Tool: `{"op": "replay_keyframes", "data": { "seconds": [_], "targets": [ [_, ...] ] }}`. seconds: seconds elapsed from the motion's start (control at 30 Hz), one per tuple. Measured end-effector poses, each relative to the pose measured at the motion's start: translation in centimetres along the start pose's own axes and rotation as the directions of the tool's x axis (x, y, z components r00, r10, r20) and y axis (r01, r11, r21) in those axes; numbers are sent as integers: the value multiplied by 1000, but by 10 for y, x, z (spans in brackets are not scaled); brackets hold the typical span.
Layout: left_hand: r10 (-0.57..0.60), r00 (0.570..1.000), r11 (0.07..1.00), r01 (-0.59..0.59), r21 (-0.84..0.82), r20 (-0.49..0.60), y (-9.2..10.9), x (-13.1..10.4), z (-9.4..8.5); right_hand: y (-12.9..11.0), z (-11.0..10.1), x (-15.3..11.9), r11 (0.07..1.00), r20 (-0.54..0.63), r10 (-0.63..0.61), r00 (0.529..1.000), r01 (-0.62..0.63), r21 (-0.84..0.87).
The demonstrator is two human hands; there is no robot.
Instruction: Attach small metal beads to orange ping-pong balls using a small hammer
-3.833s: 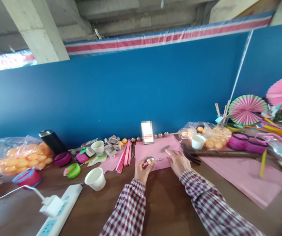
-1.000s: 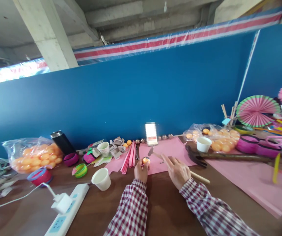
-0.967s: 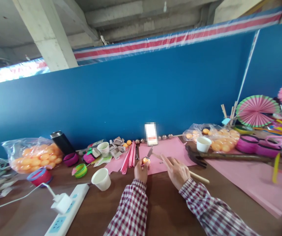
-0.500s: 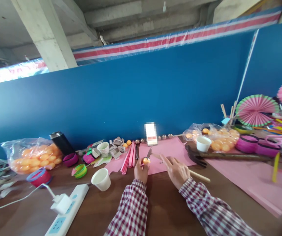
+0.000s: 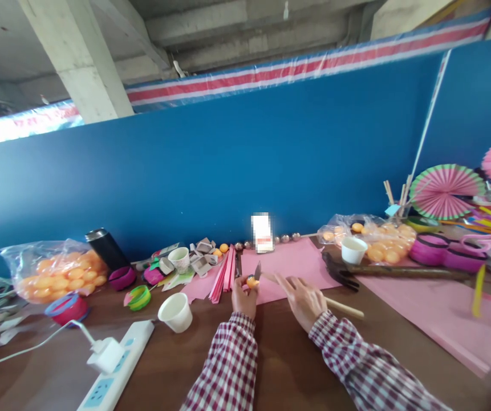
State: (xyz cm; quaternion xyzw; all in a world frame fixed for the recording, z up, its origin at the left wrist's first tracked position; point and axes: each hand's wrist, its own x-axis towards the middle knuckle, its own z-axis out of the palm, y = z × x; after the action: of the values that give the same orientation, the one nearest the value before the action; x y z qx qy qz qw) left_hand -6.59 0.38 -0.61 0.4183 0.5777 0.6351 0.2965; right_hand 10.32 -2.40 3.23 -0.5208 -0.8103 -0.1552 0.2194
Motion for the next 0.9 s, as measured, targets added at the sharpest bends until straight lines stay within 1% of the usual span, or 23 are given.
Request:
{"op": "replay_keyframes", "data": {
  "seconds": [0.1, 0.17, 0.27, 0.33, 0.43, 0.53, 0.6, 0.67, 0.73, 0.8, 0.87, 0.9],
  "targets": [
    [-33, 999, 998, 32, -47, -10, 3, -2, 1, 0, -1, 0, 1000, -21, 28, 999, -28, 3],
    [-31, 1000, 997, 31, -70, -4, 4, -2, 2, -2, -1, 0, 999, -23, 39, 999, -39, 9],
    [-18, 999, 995, 20, -98, 28, 5, -3, 3, -3, 0, 2, 1000, 42, -13, 999, 12, 15],
    [-21, 999, 994, 24, -106, 32, 5, -4, 3, 0, 0, 4, 1000, 74, 0, 997, -1, 9],
    [-40, 999, 992, 44, -116, 36, 3, -4, 2, 14, 2, 8, 990, 101, 139, 985, -140, 1],
    [-35, 997, 991, 43, -129, 65, -2, -3, 3, 37, 7, 11, 953, 149, 302, 941, -304, -10],
    [-15, 998, 992, 22, -120, 60, -7, -2, 4, 50, 11, 12, 927, 218, 371, 903, -372, -37],
    [9, 999, 995, -4, -98, 46, -11, -1, 6, 59, 15, 13, 916, 232, 401, 886, -394, -76],
    [32, 998, 997, -28, -76, 51, -12, -1, 7, 63, 18, 13, 915, 200, 403, 893, -387, -117],
    [50, 997, 997, -47, -53, 58, -11, -2, 7, 62, 19, 13, 920, 159, 387, 908, -368, -134],
    [69, 995, 997, -67, -25, 70, -8, -4, 7, 57, 21, 13, 942, 119, 332, 936, -321, -101],
    [83, 993, 997, -83, -8, 84, -7, -5, 6, 54, 22, 13, 959, 99, 282, 954, -276, -68]
  ]
}}
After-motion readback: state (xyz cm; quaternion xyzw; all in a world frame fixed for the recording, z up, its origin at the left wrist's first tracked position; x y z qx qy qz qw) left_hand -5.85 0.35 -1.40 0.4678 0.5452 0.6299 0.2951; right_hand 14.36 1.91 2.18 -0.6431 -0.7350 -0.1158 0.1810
